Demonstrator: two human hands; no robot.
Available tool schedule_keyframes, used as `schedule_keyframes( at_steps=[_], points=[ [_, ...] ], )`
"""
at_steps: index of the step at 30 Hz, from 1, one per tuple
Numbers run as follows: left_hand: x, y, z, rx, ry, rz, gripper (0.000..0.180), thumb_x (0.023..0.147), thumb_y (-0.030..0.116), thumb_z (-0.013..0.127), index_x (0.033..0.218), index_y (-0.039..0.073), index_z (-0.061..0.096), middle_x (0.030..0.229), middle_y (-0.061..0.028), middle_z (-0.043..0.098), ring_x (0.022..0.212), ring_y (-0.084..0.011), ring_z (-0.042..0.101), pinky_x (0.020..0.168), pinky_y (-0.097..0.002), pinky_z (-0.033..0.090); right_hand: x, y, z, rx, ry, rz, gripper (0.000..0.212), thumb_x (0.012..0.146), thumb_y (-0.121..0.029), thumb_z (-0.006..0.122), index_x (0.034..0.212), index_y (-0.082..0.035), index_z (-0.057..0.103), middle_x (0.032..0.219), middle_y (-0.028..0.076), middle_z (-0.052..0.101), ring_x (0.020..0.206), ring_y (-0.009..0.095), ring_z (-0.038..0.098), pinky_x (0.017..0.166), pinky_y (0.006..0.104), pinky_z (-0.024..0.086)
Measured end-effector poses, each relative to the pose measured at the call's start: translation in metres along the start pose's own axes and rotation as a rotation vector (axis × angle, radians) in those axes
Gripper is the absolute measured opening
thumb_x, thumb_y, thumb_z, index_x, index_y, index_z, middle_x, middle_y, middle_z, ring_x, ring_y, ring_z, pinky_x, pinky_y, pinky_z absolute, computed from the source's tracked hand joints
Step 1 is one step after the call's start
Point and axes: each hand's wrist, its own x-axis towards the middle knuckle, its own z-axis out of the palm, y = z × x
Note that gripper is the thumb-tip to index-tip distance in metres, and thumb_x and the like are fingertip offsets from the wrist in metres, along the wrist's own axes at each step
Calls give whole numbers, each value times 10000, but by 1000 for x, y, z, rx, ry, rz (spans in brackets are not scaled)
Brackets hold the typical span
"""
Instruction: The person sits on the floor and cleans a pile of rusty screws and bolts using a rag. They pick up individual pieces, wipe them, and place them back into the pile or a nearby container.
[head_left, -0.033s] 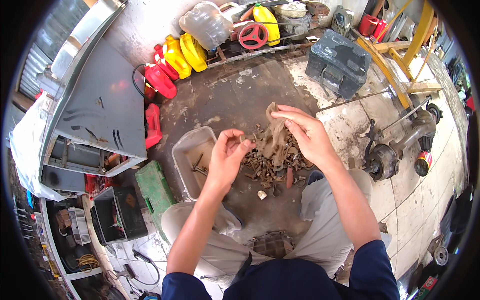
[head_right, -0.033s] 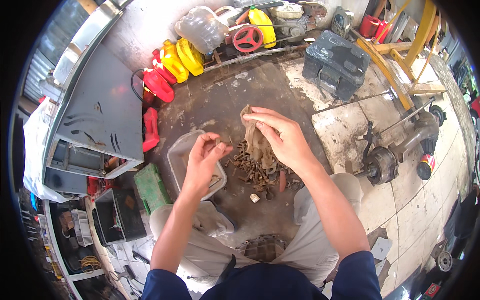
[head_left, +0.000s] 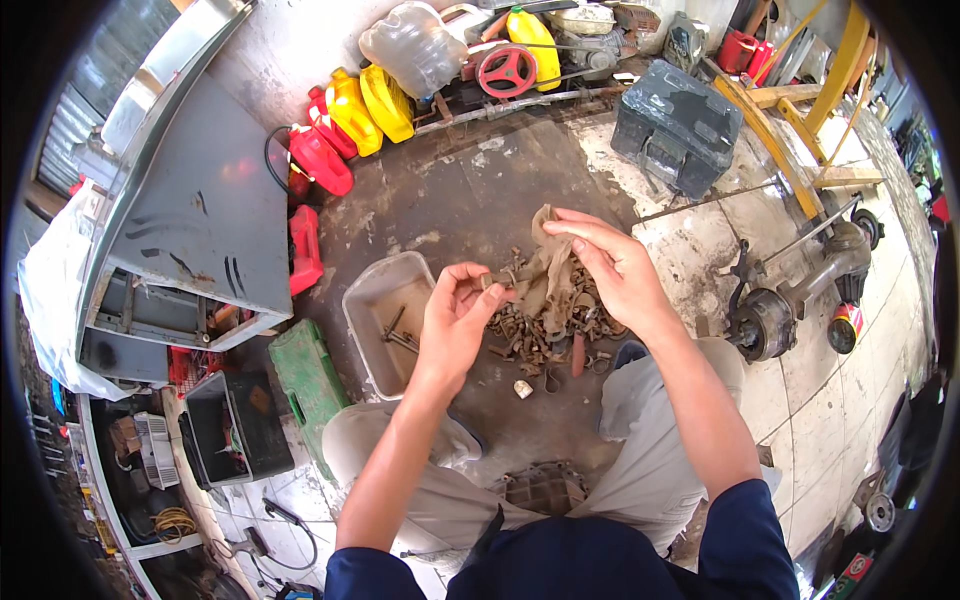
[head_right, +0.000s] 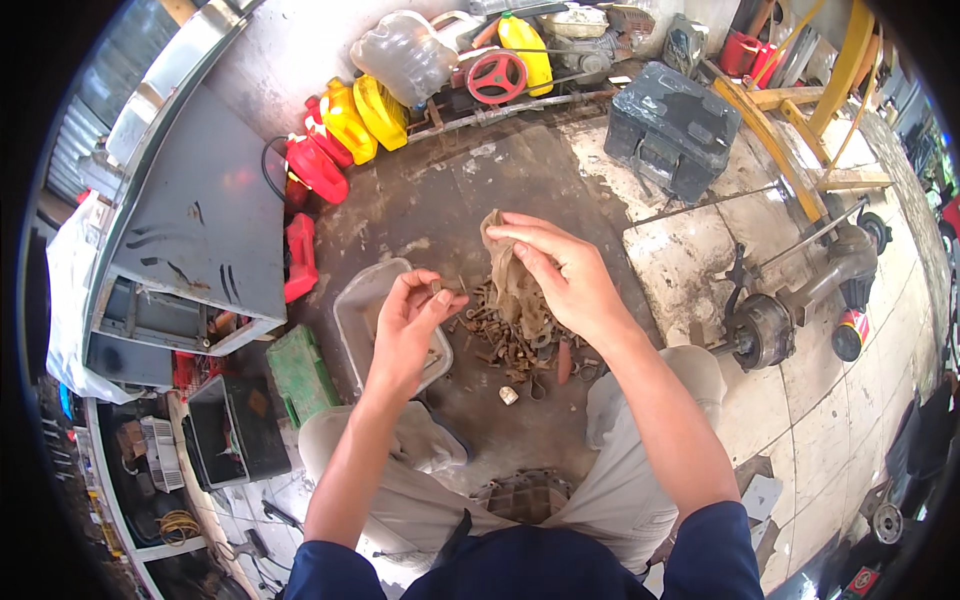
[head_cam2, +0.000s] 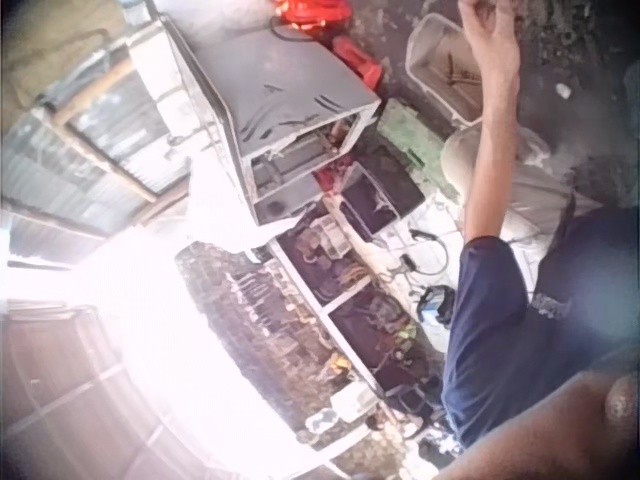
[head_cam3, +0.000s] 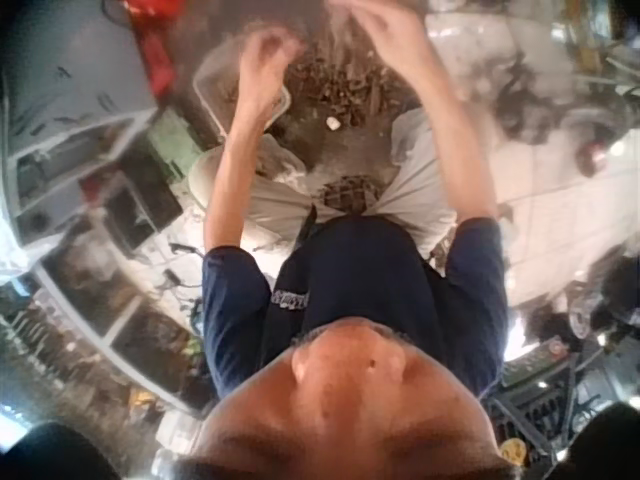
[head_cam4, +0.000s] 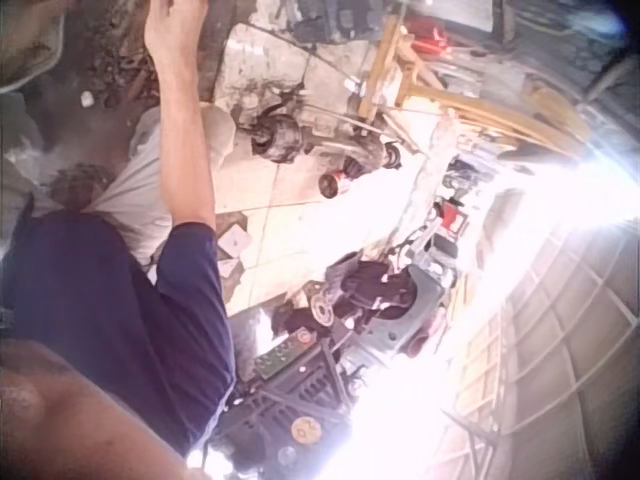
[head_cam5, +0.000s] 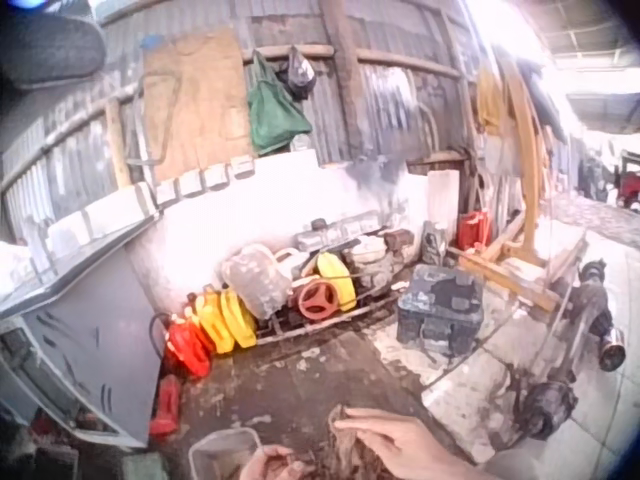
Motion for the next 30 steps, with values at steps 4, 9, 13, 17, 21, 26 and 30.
schedule_keyframes(
  at_steps=[4,9,13,17,21,26,30],
  points=[
    [-13,3,10,-119,-2,85,213,931,24,568,1115,38,462,1048,-56,562,1052,-202,599,969,-355,463,2,-2,9,98,-7,20,268,981,-53,457,1178,-54,639,1325,123,553,1205,182,520,996,293,394],
    [-17,5,9,-172,-16,212,236,921,-8,573,1125,38,463,1117,-73,560,1095,-208,589,944,-325,461,-1,-7,20,344,-10,137,286,999,-66,418,1195,-36,623,1344,112,539,1222,184,508,1017,292,374],
    [-17,9,2,-99,-42,165,249,916,-25,572,1134,31,467,1103,-72,567,1091,-188,589,932,-300,464,-5,-6,28,586,8,201,296,1010,-88,398,1205,-34,615,1380,112,502,1230,184,502,1007,288,392],
    [-19,5,1,-46,-31,174,252,911,-32,577,1135,23,475,1093,-74,574,1085,-165,588,917,-281,470,-6,-5,29,219,-188,88,300,1013,-119,401,1207,-45,616,1429,128,439,1235,204,501,1002,309,424],
    [-19,5,3,-96,51,133,257,903,-35,586,1134,23,489,1075,-66,572,1038,-125,587,889,-246,470,-8,-12,29,280,-285,166,305,1009,-140,415,1243,-57,592,1404,157,455,1225,232,506,1024,351,412],
    [-17,2,2,-92,77,128,258,897,-32,595,1129,24,498,1023,-41,559,1005,-100,572,870,-233,466,-6,-8,32,483,-174,268,291,979,-47,428,1254,-19,519,1288,123,538,1153,176,543,959,297,448],
    [-15,2,2,-84,44,112,250,892,-27,610,1109,18,494,1049,-62,565,1030,-118,572,877,-247,476,-5,-3,34,340,-182,247,302,895,97,490,1172,-17,531,1178,69,585,1110,150,559,915,274,457]
  ],
)
